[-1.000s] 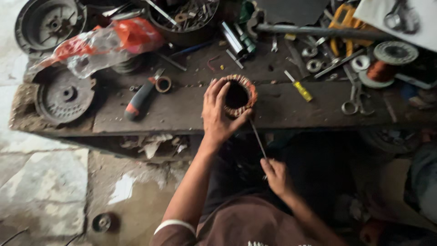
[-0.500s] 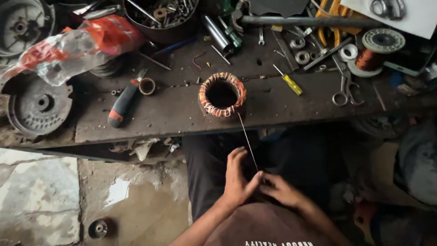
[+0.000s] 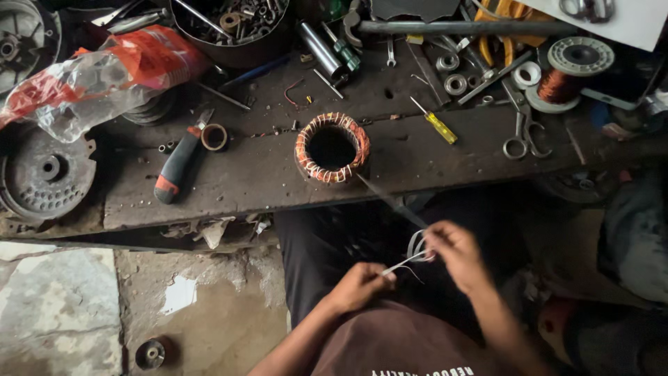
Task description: The person winds white wire around a cylindrical copper-wound component, repeatedly threading the wire through slots and pulling it taut. The person rotates the component and adjusts the wire path by hand throughout the process.
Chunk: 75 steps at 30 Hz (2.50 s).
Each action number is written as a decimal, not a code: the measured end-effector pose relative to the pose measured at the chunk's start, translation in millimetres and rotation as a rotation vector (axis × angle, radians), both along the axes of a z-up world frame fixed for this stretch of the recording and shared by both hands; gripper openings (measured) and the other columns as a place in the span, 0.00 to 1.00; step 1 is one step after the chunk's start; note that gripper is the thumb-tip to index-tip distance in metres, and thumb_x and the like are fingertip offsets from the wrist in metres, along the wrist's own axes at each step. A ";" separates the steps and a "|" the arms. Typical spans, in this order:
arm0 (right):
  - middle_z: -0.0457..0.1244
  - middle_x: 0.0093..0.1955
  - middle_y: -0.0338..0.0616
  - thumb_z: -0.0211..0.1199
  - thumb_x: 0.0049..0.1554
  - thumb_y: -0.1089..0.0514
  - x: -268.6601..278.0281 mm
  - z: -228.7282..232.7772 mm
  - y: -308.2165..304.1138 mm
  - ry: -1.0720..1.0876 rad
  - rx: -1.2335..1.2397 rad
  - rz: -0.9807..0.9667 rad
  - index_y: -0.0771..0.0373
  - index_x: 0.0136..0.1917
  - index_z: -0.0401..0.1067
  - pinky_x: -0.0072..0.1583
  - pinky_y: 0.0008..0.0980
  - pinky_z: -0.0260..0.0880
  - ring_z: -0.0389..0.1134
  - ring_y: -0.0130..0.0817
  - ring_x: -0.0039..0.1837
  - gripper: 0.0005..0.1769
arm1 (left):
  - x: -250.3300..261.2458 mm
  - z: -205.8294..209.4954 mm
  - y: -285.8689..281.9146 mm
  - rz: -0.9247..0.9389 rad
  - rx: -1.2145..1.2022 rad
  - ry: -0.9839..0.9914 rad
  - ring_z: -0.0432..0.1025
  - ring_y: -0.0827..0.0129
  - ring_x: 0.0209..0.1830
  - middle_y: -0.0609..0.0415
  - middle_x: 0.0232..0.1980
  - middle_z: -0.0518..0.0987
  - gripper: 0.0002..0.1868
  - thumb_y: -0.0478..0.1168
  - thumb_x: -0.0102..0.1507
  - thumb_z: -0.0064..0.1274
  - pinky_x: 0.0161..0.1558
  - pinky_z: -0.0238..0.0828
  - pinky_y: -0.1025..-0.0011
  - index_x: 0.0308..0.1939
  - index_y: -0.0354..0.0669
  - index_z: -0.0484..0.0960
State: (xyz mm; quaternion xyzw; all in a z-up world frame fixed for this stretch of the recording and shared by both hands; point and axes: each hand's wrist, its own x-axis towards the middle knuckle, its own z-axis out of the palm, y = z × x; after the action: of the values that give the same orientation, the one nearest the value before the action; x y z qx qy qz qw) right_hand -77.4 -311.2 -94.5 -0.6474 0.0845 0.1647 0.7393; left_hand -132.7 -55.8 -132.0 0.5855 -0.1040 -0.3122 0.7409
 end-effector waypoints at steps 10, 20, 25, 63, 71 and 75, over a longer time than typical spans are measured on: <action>0.69 0.39 0.36 0.66 0.56 0.61 -8.8 -20.0 -20.8 -0.094 -0.556 0.105 0.62 0.49 0.78 0.42 0.24 0.65 0.66 0.22 0.39 0.07 | 16.5 40.9 55.4 0.548 0.322 -0.023 0.60 0.83 0.30 0.66 0.27 0.69 0.18 0.46 0.71 0.50 0.30 0.59 0.76 0.31 0.38 0.76; 0.72 0.41 0.38 0.66 0.55 0.62 -39.0 0.4 10.4 0.039 -0.108 0.578 0.67 0.47 0.81 0.48 0.26 0.71 0.70 0.24 0.43 0.08 | 15.2 74.5 8.5 0.340 0.062 -0.056 0.75 0.73 0.50 0.55 0.49 0.82 0.18 0.43 0.65 0.56 0.55 0.71 0.71 0.56 0.38 0.78; 0.70 0.44 0.39 0.68 0.55 0.63 -38.3 1.6 8.3 -0.095 -0.141 0.586 0.69 0.43 0.80 0.49 0.26 0.68 0.67 0.23 0.47 0.06 | 13.5 61.5 -11.0 0.254 -0.370 0.098 0.75 0.65 0.48 0.50 0.45 0.82 0.18 0.47 0.76 0.45 0.58 0.71 0.65 0.47 0.32 0.81; 0.58 0.71 0.51 0.67 0.57 0.58 -19.8 49.3 86.4 -0.745 -0.173 0.185 0.68 0.64 0.67 0.61 0.31 0.71 0.63 0.37 0.69 0.24 | 25.8 131.0 72.5 0.428 0.786 -0.497 0.79 0.56 0.35 0.44 0.35 0.84 0.07 0.37 0.60 0.58 0.36 0.74 0.61 0.41 0.41 0.86; 0.58 0.31 0.35 0.60 0.65 0.55 -14.5 3.5 50.4 0.020 0.051 0.436 0.63 0.36 0.70 0.38 0.27 0.56 0.55 0.23 0.34 0.17 | 27.7 154.1 63.2 0.184 0.675 -0.508 0.76 0.48 0.29 0.43 0.29 0.79 0.09 0.43 0.61 0.57 0.31 0.70 0.57 0.35 0.41 0.82; 0.55 0.30 0.34 0.55 0.63 0.55 -17.2 0.1 -2.1 -0.043 0.281 0.188 0.59 0.32 0.62 0.38 0.29 0.56 0.54 0.25 0.34 0.18 | 26.0 158.6 83.8 0.106 0.761 -0.434 0.74 0.50 0.27 0.43 0.26 0.78 0.13 0.45 0.62 0.58 0.30 0.68 0.58 0.30 0.39 0.79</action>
State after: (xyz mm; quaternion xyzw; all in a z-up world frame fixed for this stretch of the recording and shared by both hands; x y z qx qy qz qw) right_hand -94.7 -313.3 -94.4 -0.5461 -0.0161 0.2294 0.8056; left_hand -106.7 28.0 26.6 0.8732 -0.1046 -0.1596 0.4484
